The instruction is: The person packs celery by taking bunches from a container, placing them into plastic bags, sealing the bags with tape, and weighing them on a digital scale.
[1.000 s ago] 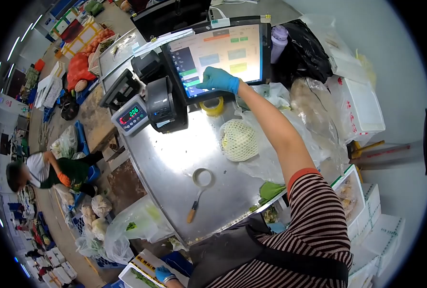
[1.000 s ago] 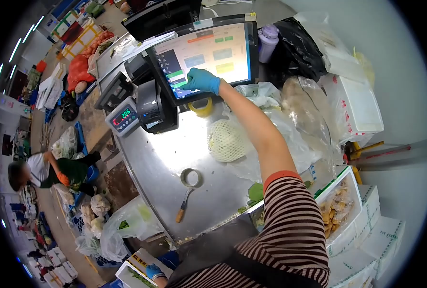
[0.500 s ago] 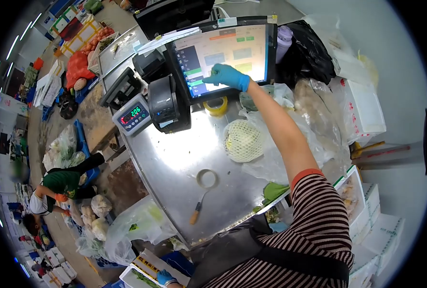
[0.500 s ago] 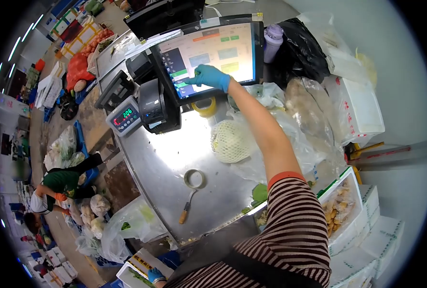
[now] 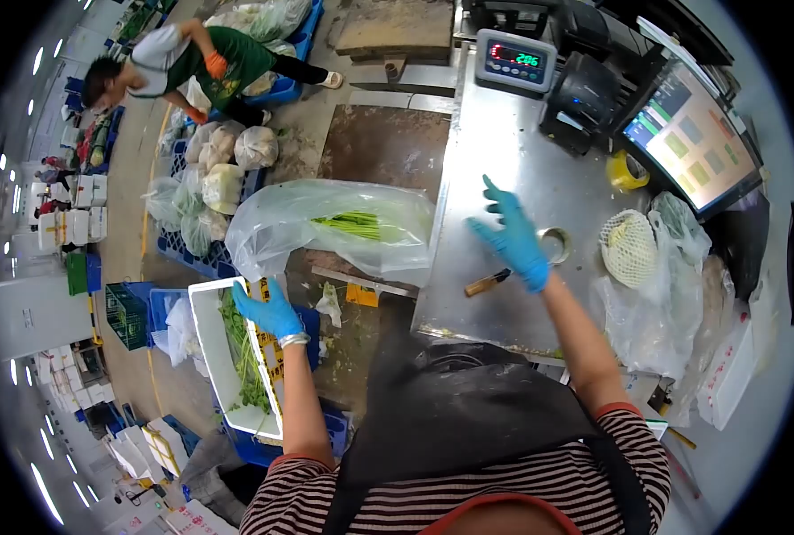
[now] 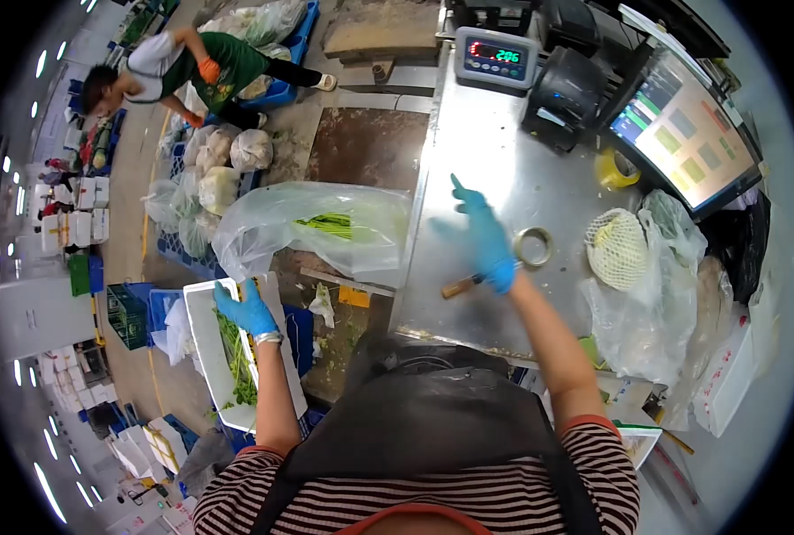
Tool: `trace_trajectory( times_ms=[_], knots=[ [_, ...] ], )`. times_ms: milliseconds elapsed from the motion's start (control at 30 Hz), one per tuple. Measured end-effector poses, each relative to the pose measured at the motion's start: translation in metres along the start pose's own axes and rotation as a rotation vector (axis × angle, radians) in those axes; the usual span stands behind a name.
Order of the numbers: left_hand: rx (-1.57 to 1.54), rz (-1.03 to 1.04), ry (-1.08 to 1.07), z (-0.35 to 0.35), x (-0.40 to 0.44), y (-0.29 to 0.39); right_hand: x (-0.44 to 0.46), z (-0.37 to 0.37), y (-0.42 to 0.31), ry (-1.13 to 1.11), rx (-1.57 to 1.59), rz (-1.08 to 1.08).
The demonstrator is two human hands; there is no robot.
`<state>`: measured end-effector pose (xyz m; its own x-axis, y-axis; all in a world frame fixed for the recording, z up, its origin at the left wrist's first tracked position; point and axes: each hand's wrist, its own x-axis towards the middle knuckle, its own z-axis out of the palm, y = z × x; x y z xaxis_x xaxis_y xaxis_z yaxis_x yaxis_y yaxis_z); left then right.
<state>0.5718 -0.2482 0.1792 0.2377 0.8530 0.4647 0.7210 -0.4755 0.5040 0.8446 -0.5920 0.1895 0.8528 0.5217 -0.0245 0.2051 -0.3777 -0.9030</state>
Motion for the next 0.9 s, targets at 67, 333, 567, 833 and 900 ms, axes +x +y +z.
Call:
trace_trajectory(
  times_ms=[67, 333, 567, 833, 900],
  knots=[
    [0.14, 0.072, -0.013, 0.005, 0.028, 0.012, -0.003, 0.066, -0.039, 0.045, -0.232, -0.162],
    [0.623, 0.17, -0.139, 0.087, 0.15, -0.2, -0.006, 0.195, -0.002, 0.215, -1.053, 0.167],
    [-0.983, -0.738, -1.089, 0.032, 0.229, -0.226, -0.019, 0.186, -0.028, -0.06, -0.088, 0.455],
    [-1.117, -0.236, -1.716, -0.027, 0.219, -0.009, 0.02, 0.27, -0.225, -0.469, 0.463, 0.131],
    [-0.987, 0.21, -1.585, 0.022, 0.184, -0.038, 0.033, 0.267, -0.22, -0.546, 0.589, 0.333]
  ],
)
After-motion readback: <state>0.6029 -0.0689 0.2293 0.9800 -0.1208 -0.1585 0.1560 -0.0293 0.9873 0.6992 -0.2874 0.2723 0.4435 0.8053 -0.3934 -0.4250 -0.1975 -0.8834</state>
